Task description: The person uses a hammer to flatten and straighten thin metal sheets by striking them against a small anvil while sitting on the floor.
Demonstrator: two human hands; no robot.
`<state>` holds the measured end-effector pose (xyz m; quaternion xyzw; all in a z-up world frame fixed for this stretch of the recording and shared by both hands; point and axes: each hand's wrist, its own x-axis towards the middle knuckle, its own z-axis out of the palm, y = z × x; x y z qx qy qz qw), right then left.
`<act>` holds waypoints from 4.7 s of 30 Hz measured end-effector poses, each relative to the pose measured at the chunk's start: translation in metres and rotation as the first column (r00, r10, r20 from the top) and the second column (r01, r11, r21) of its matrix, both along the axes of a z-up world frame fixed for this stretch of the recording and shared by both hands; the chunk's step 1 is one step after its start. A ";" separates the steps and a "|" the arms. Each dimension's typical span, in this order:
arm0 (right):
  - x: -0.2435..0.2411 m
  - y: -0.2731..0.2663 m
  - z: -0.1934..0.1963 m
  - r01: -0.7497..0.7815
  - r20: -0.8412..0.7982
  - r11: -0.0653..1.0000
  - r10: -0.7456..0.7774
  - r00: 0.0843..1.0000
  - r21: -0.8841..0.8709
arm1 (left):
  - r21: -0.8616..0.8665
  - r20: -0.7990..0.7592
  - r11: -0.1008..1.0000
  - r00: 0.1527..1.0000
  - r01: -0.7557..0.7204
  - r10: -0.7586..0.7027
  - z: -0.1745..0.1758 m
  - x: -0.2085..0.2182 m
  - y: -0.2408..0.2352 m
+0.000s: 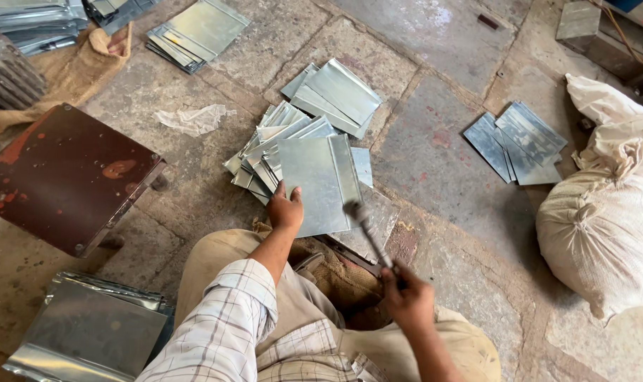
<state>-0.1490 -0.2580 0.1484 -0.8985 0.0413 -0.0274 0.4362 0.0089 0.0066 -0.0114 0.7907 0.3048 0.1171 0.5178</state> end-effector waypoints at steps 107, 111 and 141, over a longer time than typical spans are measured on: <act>0.096 -0.039 -0.095 0.214 -0.234 0.972 -0.231 0.944 -0.096 | 0.191 -0.043 0.843 0.863 0.502 -0.504 0.034 -0.050 0.015; 0.063 -0.047 -0.083 0.471 -0.568 0.765 -0.170 0.805 0.439 | -0.076 -0.173 0.869 0.852 0.490 -0.495 0.049 -0.051 0.015; 0.011 -0.072 0.055 -0.110 0.481 0.846 -0.185 0.857 0.521 | 0.026 -0.242 0.980 0.953 0.196 -0.184 0.020 -0.015 -0.040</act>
